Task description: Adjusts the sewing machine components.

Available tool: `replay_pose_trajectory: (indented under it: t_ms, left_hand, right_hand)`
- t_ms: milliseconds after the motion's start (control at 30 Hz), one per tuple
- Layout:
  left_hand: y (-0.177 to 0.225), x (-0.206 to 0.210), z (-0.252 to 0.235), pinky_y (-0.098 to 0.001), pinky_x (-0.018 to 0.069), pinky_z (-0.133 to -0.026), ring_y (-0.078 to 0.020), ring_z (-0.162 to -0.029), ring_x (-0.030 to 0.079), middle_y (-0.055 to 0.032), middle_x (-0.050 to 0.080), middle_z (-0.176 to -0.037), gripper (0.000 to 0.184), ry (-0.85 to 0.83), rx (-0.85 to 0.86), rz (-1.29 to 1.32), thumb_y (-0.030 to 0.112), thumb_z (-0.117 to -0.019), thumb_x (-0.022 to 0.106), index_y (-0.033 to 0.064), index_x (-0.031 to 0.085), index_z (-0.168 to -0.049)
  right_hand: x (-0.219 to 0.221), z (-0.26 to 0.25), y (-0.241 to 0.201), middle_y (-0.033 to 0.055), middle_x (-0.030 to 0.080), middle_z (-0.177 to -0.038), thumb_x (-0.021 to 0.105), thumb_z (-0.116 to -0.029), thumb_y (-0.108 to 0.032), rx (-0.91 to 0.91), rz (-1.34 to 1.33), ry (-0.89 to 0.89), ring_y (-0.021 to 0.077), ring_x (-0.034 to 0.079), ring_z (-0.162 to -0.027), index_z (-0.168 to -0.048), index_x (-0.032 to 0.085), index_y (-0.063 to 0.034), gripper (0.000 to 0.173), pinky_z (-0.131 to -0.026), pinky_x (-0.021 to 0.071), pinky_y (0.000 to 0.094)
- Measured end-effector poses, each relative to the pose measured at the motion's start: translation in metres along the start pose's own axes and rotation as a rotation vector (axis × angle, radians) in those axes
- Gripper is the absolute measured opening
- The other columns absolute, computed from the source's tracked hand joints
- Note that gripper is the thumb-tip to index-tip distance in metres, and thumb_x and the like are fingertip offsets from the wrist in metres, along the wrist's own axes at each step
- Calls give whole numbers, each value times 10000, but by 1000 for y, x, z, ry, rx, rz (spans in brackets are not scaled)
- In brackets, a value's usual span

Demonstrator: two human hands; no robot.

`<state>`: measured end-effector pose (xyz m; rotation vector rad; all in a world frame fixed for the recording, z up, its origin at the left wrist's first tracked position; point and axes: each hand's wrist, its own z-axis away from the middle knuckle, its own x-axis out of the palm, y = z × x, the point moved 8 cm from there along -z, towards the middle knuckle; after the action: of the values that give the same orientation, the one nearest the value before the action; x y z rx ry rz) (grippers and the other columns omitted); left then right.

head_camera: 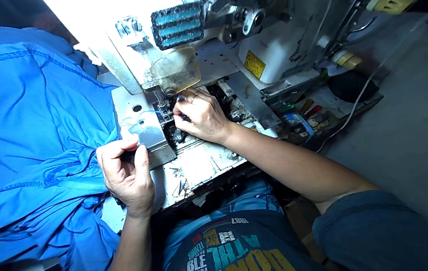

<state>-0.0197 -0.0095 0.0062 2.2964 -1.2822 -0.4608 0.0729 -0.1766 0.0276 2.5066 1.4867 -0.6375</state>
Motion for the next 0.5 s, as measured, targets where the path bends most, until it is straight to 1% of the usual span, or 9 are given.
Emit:
replay_pose_trajectory:
  t_ms: [200,433,500]
  left_hand:
    - [0,0,0,-207,520,-917,-19,-1042,603,76,612,-1118,247,-1,0,1,-31,-942,560,84,603,-1156]
    - [-1,0,0,-208,520,-917,-19,-1050,603,80,615,-1121,244,0,3,-4,-26,-939,574,89,603,-1153]
    - [-1,0,0,-208,519,-917,-21,-1050,603,76,616,-1121,243,4,3,-6,-27,-937,573,83,602,-1151]
  right_hand:
    - [0,0,1,171,744,-899,673,-865,-104,8,0,0,300,722,-895,-789,722,-35,114,-768,561,389]
    - [1,0,2,170,740,-890,667,-864,-98,19,11,-3,309,723,-898,-790,721,-36,111,-774,568,397]
    - [2,0,3,166,733,-871,668,-863,-94,20,11,-2,303,717,-879,-784,721,-35,112,-758,562,393]
